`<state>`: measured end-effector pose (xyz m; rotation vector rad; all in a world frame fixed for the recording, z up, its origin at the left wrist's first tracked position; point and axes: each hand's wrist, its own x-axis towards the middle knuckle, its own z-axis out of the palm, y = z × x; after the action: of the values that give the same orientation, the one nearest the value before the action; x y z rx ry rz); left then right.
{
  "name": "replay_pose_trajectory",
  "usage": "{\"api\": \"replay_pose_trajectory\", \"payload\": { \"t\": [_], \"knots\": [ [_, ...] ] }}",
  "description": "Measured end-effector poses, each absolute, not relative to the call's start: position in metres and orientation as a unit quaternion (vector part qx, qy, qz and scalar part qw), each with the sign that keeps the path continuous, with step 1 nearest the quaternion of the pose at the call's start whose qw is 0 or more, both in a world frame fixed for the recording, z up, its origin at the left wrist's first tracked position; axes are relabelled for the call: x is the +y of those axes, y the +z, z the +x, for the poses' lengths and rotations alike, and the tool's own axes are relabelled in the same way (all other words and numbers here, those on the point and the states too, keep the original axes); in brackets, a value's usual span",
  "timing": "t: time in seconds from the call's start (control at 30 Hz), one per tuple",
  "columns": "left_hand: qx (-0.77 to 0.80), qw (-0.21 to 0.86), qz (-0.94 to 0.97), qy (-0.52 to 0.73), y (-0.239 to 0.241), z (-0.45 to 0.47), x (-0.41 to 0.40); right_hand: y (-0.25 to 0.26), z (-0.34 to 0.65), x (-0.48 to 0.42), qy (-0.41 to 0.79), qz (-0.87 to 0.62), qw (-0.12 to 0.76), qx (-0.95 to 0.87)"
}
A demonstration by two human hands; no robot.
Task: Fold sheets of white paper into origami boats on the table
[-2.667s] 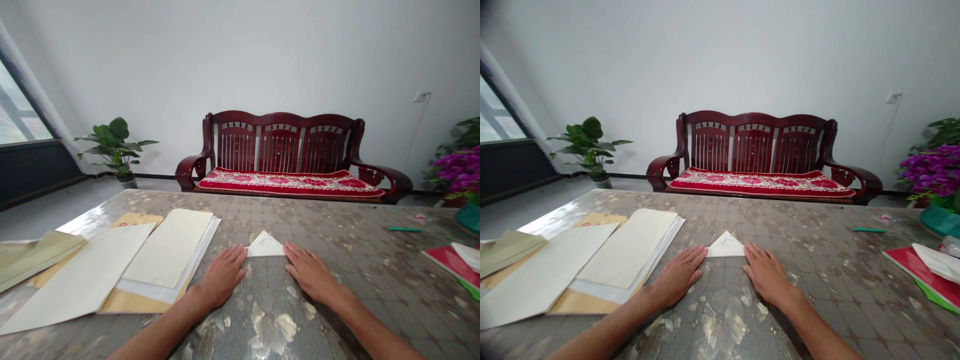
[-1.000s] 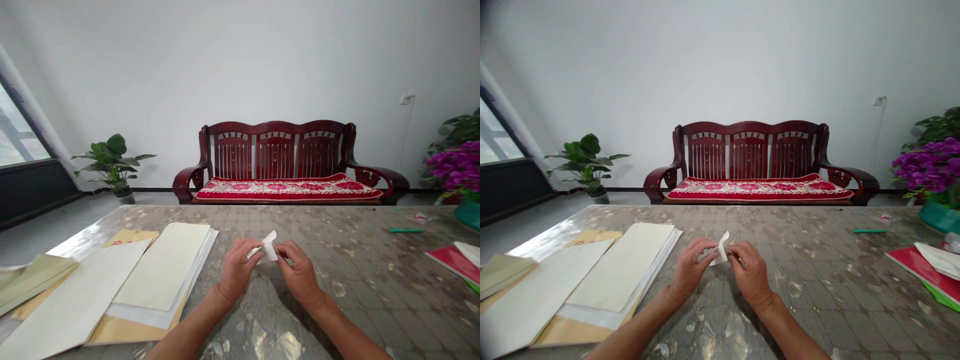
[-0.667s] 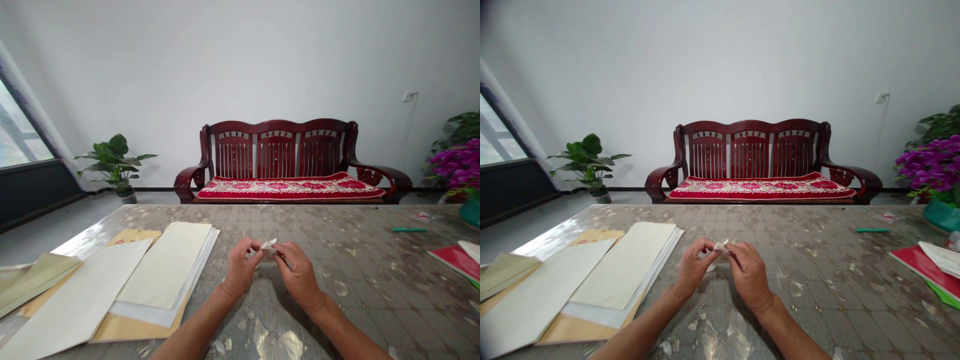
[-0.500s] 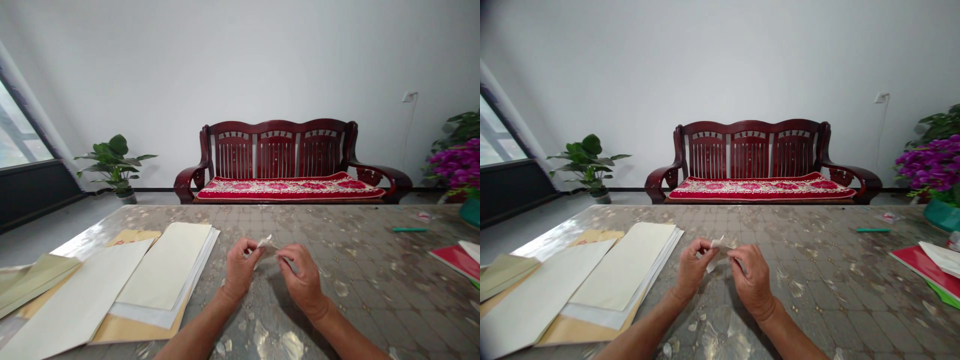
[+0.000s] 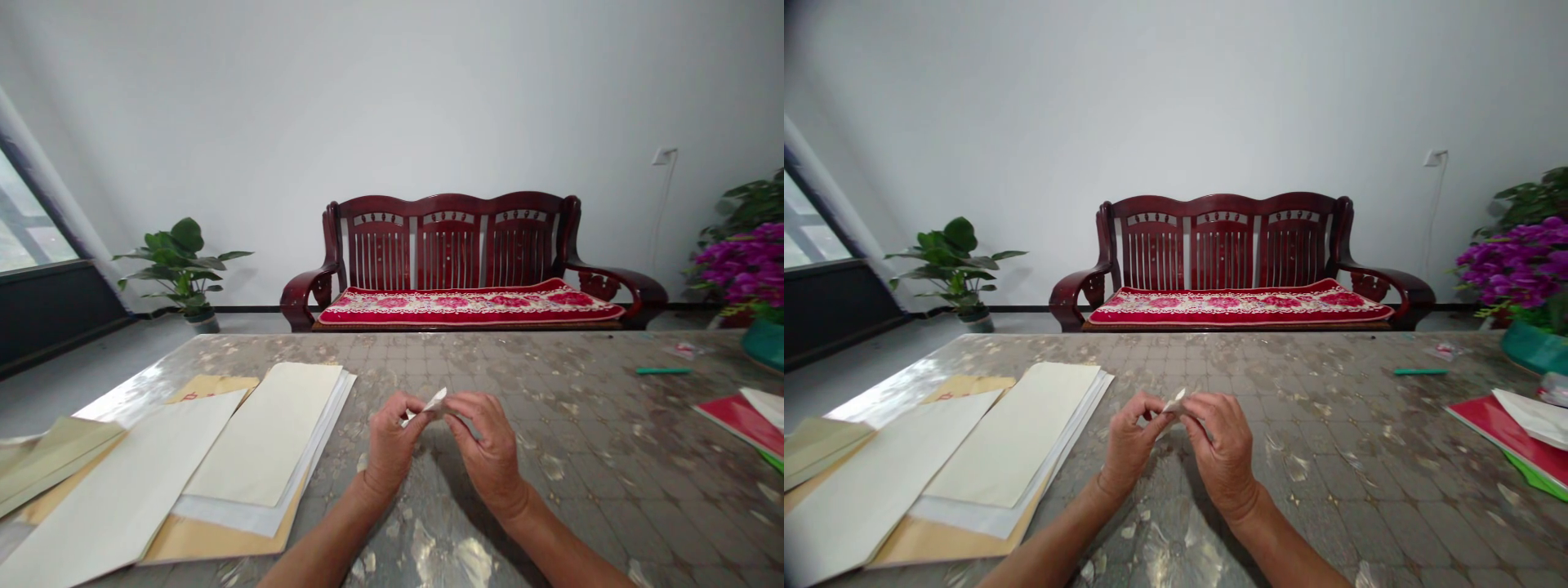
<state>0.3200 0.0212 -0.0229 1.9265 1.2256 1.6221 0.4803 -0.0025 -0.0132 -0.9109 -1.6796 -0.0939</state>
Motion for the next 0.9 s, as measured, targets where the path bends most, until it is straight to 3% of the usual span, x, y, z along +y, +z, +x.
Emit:
{"api": "replay_pose_trajectory", "payload": {
  "t": [0.9],
  "knots": [
    [0.34,0.07,0.735,0.582,-0.035,0.315,0.02,-0.022,0.49,0.009,-0.026,-0.42,0.56,-0.714]
  ]
}}
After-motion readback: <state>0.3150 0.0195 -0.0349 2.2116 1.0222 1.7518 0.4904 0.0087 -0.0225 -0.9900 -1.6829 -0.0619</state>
